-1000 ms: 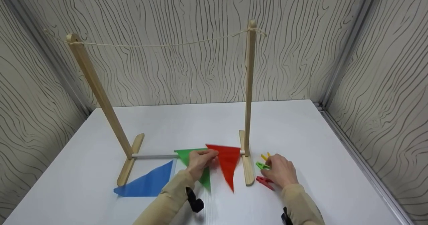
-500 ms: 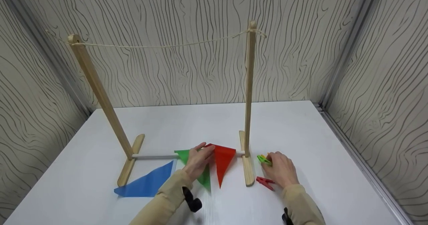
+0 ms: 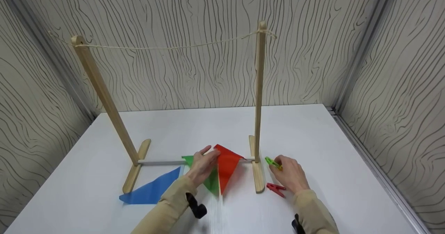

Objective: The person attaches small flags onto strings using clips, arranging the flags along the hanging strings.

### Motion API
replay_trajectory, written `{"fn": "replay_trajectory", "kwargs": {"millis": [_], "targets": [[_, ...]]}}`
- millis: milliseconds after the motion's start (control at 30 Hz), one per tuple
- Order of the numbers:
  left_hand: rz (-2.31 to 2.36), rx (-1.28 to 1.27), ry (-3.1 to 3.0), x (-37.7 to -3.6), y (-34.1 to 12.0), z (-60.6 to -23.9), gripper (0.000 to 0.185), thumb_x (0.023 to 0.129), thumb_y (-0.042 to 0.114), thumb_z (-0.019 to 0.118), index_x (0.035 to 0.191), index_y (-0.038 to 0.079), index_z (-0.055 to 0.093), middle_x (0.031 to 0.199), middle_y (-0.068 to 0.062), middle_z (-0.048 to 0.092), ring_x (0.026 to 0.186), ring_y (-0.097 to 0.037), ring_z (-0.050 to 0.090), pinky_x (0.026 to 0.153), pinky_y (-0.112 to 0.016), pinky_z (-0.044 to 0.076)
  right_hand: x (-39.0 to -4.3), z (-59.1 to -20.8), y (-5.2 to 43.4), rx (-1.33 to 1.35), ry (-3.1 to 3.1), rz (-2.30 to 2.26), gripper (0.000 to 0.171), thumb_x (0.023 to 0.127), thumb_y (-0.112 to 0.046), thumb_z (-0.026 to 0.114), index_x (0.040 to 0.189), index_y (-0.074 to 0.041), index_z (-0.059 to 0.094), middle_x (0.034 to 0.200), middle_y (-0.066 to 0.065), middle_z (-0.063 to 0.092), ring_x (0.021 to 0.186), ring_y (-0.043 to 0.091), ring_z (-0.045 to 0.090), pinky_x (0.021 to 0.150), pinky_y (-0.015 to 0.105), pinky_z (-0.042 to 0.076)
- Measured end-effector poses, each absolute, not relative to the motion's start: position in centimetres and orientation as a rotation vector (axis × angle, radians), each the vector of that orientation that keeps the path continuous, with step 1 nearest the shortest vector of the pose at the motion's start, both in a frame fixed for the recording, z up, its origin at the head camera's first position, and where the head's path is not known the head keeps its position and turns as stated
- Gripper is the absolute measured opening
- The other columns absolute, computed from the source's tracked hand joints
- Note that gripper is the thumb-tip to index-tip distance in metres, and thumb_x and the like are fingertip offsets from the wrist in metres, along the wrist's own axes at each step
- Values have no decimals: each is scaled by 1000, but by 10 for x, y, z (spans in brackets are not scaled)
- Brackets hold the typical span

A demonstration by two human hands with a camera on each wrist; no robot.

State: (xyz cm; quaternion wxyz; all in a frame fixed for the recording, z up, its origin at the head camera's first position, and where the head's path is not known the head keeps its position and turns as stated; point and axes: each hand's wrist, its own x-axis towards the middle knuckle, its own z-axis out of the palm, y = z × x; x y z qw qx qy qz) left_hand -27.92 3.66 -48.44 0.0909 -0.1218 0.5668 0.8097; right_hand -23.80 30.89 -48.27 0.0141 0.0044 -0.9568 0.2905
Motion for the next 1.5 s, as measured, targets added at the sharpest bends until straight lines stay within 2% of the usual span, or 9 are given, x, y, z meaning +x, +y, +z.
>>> {"fn": "replay_trajectory", "kwargs": {"millis": [167,367,567,667,800,1100,1233,1367,1500], "targets": [[2447,-206,1627,-281,30,-482,49,95,4,64,141,0,48,136,-22,62,112,-25,67,104,-39,55,-239,-480,307,80,-2926,941,29,96,-20,66,115,2,64,102,14,70,89,22,60,75,30,50],[2428,-76,1692,-283,27,-478,39,98,2,54,137,2,60,138,-18,62,117,-23,64,109,-38,51,-240,-472,303,113,-2807,1076,34,101,-26,62,123,1,64,115,19,69,96,20,63,76,17,50],[2434,-138,1822,-281,27,-471,30,97,11,64,125,3,70,124,-14,71,105,-21,68,99,-34,58,-239,-465,302,9,-2653,1346,43,104,-32,56,133,-1,60,127,18,67,90,1,62,81,6,49],[2386,-228,1934,-280,27,-465,31,92,24,73,119,9,73,116,-10,73,103,-21,68,94,-34,59,-239,-461,301,-24,-2558,1457,45,104,-34,55,135,-2,60,118,-2,70,88,-6,61,84,5,49],[2376,-319,2018,-279,27,-457,33,87,35,79,112,13,76,107,-6,76,98,-21,68,89,-34,60,-239,-457,297,-34,-2421,1566,43,105,-32,53,133,0,62,98,-27,63,90,-2,61,86,7,50],[2523,-308,2052,-280,26,-437,23,82,30,84,97,13,80,94,-4,77,89,-18,69,86,-34,60,-239,-446,290,-2,-2247,1656,45,106,-32,51,128,6,63,91,-22,65,90,3,59,89,9,47],[2577,-251,2033,-279,25,-427,26,83,27,84,101,10,76,97,-7,77,88,-19,72,86,-38,62,-240,-438,289,7,-2220,1685,44,106,-31,51,127,5,64,91,-20,65,90,4,59,90,10,48],[2585,-204,2007,-280,23,-415,43,83,26,83,118,11,62,104,-11,76,89,-21,74,84,-41,63,-242,-430,287,22,-2193,1716,42,105,-31,52,125,3,67,90,-18,67,90,6,60,89,12,49],[2550,-119,2042,-281,20,-403,61,86,23,81,136,14,47,109,-11,71,92,-22,74,85,-40,63,-244,-422,285,61,-2154,1756,43,105,-30,54,126,6,65,93,-18,69,89,6,61,89,11,51]]}}
